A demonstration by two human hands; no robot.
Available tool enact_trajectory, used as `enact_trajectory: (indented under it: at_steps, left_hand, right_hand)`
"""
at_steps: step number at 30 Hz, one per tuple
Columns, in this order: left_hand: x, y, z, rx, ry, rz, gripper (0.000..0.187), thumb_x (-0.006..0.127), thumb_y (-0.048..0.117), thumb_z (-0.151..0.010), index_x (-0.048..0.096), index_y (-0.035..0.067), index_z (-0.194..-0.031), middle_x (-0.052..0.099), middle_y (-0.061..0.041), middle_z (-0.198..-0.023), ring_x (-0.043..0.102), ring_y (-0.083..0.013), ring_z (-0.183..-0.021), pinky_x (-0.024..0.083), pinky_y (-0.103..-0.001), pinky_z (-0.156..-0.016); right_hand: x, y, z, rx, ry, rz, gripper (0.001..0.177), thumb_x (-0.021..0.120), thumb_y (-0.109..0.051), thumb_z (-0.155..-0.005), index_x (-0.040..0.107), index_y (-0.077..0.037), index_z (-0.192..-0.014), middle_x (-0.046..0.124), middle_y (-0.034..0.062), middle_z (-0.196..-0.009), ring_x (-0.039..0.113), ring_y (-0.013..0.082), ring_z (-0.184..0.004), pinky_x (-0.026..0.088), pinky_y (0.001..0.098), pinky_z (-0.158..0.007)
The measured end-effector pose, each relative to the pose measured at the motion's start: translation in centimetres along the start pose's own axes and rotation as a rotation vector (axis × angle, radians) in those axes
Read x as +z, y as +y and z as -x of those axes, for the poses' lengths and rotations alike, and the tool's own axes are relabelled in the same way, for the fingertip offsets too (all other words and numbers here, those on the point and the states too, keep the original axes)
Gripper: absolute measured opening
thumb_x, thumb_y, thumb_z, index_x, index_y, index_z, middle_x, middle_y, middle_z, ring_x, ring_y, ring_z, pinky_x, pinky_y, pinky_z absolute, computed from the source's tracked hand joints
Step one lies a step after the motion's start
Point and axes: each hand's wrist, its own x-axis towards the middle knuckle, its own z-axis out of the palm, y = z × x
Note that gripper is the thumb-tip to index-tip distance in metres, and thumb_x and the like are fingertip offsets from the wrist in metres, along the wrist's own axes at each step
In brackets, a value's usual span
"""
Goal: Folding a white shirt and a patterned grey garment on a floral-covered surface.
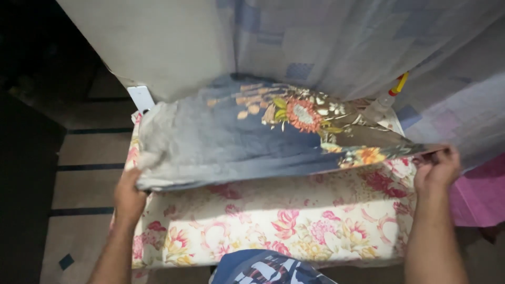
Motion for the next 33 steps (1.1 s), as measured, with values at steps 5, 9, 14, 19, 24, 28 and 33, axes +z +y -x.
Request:
enact_trajectory:
  at_steps: [5, 9, 14, 19, 24, 28, 33]
  left_hand:
    - [0.0, 3.6, 4.3, 0.01, -0.39, -0.254, 0.063, 0.075, -0.001, -0.051, 0.069, 0.008, -0.113, 0.067, -0.014, -0.123, 0.059, -0.0357, -0.121, 0.048, -0.044, -0.101]
    - [1.5, -1.8, 10.0, 0.068, -0.712, -0.678, 0.031, 0.073, 0.016, -0.09, 0.066, 0.022, -0.12, 0.067, -0.001, -0.118, 0.06, -0.0242, -0.122, 0.051, -0.039, -0.102]
    - [-2.7, 1.7, 10.6, -0.131, -0.853, -0.816, 0.053, 0.079, 0.028, -0.076, 0.063, 0.028, -0.126, 0.059, 0.003, -0.129, 0.05, -0.0219, -0.132, 0.044, -0.046, -0.11]
    - [-3.0, 1.9, 10.9, -0.231, -0.886, -0.968, 0.047, 0.074, 0.03, -0.083, 0.064, 0.034, -0.129, 0.059, 0.004, -0.136, 0.049, -0.021, -0.138, 0.043, -0.049, -0.114]
    - [0.0, 4.0, 9.5, -0.513, -1.155, -0.871, 0.031, 0.056, 0.032, -0.1, 0.068, 0.034, -0.127, 0.051, -0.004, -0.149, 0.046, -0.0271, -0.141, 0.041, -0.054, -0.112]
    - [5.7, 2.0, 10.2, -0.212, -0.81, -0.868, 0.03, 0.063, 0.027, -0.087, 0.072, 0.024, -0.116, 0.046, -0.015, -0.157, 0.055, -0.0333, -0.129, 0.05, -0.053, -0.096]
    - [10.7, 7.2, 4.4, -0.059, -0.77, -0.488, 0.043, 0.072, 0.017, -0.075, 0.071, 0.019, -0.117, 0.068, -0.007, -0.122, 0.061, -0.0302, -0.118, 0.05, -0.044, -0.101]
  right_hand:
    - [-6.3, 3.4, 4.6, 0.321, 0.146, -0.067, 0.021, 0.048, -0.001, -0.108, 0.056, -0.008, -0.126, 0.071, 0.0085, -0.115, 0.074, 0.0249, -0.104, 0.063, 0.0443, -0.085]
    - [-10.6, 4.6, 8.6, 0.573, 0.016, 0.482, 0.011, 0.055, -0.014, -0.11, 0.057, -0.01, -0.12, 0.067, 0.0125, -0.098, 0.064, 0.0301, -0.076, 0.05, 0.0429, -0.058]
    - [-14.9, 5.6, 12.5, 0.765, -0.053, 0.774, 0.015, 0.059, -0.008, -0.103, 0.065, -0.004, -0.116, 0.064, 0.0131, -0.091, 0.062, 0.0245, -0.069, 0.05, 0.0444, -0.055]
    - [-17.8, 7.8, 13.7, 0.955, -0.222, 0.743, 0.019, 0.055, 0.0, -0.095, 0.067, 0.002, -0.11, 0.074, 0.0193, -0.089, 0.073, 0.0263, -0.067, 0.061, 0.0387, -0.057]
    - [-15.5, 7.2, 13.1, 0.966, -0.398, 1.208, 0.018, 0.06, -0.008, -0.097, 0.077, -0.002, -0.099, 0.073, 0.0164, -0.075, 0.059, 0.0273, -0.063, 0.043, 0.0422, -0.054]
    - [-15.4, 9.4, 10.8, 0.694, -0.694, 1.484, 0.008, 0.074, -0.004, -0.077, 0.081, -0.004, -0.08, 0.079, 0.011, -0.074, 0.075, 0.0234, -0.073, 0.059, 0.0366, -0.072]
    - [-7.2, 11.1, 8.7, 0.369, -0.525, 1.505, 0.012, 0.066, -0.012, -0.086, 0.078, -0.009, -0.088, 0.078, 0.0156, -0.087, 0.075, 0.0297, -0.083, 0.057, 0.0415, -0.078]
